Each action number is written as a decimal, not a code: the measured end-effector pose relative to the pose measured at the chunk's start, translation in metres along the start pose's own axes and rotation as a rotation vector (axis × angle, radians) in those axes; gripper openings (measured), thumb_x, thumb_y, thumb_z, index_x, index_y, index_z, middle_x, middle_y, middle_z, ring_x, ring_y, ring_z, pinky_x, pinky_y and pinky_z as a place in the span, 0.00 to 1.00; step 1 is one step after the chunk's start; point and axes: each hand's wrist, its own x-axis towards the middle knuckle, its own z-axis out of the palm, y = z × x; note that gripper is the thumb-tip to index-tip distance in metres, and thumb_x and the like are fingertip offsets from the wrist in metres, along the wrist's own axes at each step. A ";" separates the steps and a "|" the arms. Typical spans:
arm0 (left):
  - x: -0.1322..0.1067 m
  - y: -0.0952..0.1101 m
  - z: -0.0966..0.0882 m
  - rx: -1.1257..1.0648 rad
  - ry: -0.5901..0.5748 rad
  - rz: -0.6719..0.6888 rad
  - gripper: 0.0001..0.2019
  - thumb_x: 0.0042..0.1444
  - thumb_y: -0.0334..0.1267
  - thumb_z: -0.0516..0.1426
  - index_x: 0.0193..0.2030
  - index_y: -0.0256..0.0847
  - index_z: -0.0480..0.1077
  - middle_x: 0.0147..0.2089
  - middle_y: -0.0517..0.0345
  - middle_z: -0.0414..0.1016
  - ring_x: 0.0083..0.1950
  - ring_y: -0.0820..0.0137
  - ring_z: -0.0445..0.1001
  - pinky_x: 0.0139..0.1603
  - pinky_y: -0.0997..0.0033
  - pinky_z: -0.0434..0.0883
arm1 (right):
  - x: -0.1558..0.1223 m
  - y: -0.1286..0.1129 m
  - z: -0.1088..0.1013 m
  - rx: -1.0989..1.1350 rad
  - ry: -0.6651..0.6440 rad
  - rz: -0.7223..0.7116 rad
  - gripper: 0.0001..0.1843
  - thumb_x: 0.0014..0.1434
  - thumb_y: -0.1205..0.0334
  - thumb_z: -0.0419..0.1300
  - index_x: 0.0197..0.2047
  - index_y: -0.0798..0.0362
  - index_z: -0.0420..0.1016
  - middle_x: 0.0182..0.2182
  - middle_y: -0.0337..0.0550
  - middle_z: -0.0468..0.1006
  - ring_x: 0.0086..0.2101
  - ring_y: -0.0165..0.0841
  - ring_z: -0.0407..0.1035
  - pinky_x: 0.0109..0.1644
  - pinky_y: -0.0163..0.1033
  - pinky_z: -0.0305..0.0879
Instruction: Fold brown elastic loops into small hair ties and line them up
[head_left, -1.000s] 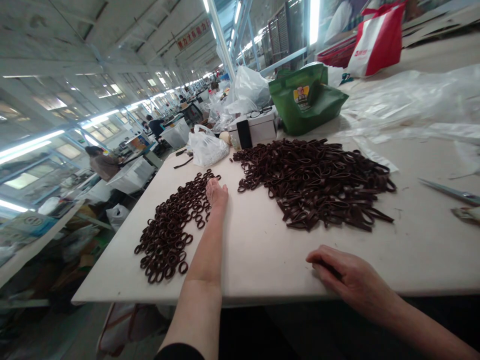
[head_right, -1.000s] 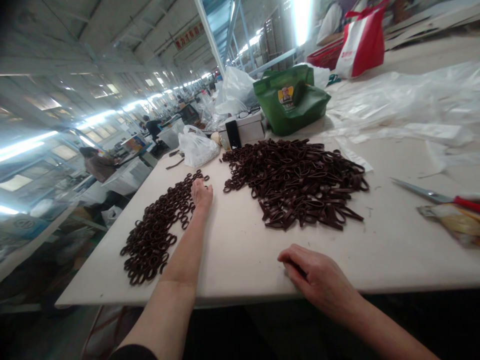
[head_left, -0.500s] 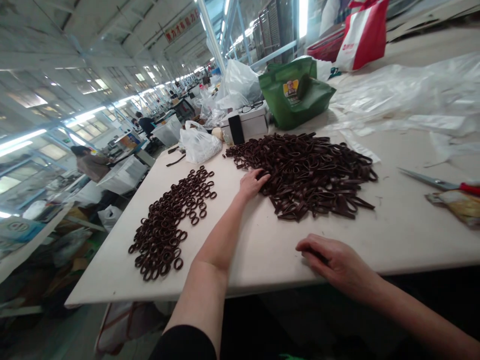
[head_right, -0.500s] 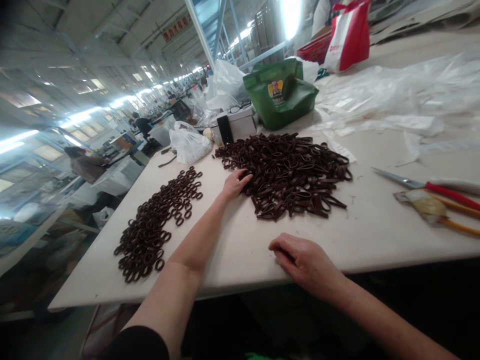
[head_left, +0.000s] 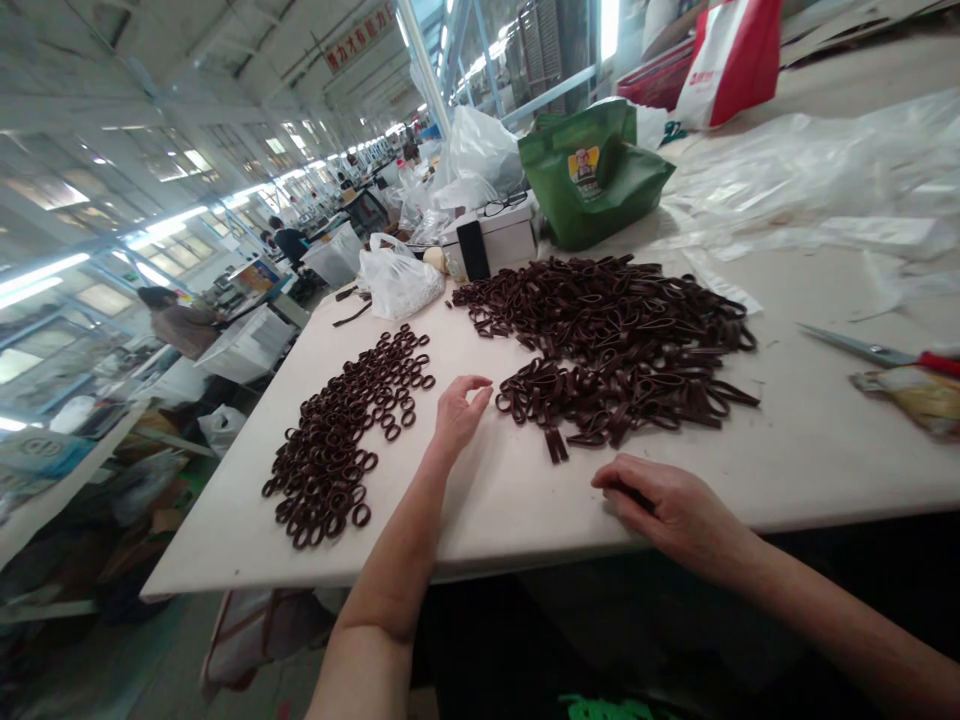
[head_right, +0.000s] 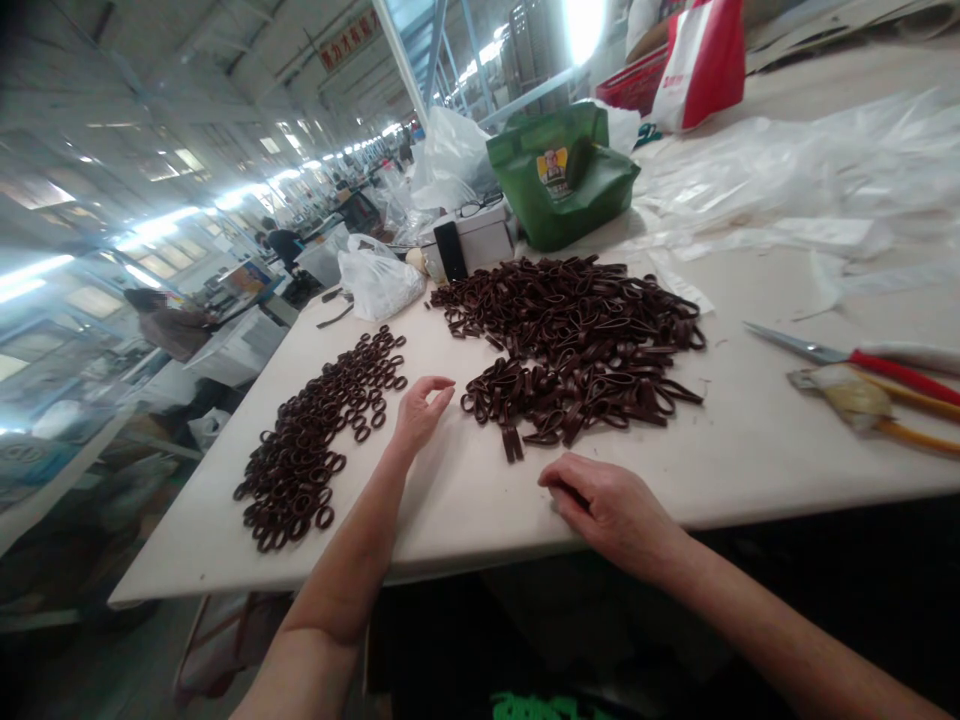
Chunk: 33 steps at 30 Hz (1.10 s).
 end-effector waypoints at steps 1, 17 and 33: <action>-0.004 -0.004 -0.005 0.010 -0.004 -0.004 0.06 0.60 0.32 0.58 0.42 0.40 0.76 0.43 0.55 0.79 0.47 0.67 0.76 0.54 0.66 0.71 | 0.000 0.000 0.000 -0.001 0.000 -0.002 0.09 0.64 0.65 0.52 0.41 0.50 0.73 0.35 0.40 0.78 0.35 0.33 0.74 0.40 0.37 0.67; -0.005 -0.013 -0.023 0.488 0.208 -0.121 0.06 0.56 0.34 0.62 0.41 0.41 0.76 0.45 0.49 0.76 0.50 0.58 0.71 0.54 0.57 0.67 | 0.001 -0.001 0.000 -0.022 0.006 -0.017 0.09 0.64 0.64 0.52 0.41 0.50 0.74 0.35 0.41 0.78 0.35 0.33 0.74 0.39 0.37 0.68; -0.010 0.028 0.015 0.043 -0.068 -0.044 0.14 0.56 0.43 0.63 0.45 0.37 0.73 0.47 0.47 0.76 0.43 0.61 0.76 0.45 0.60 0.74 | -0.006 -0.030 -0.053 0.469 0.433 0.189 0.18 0.68 0.56 0.56 0.60 0.47 0.64 0.54 0.49 0.72 0.44 0.35 0.73 0.46 0.40 0.73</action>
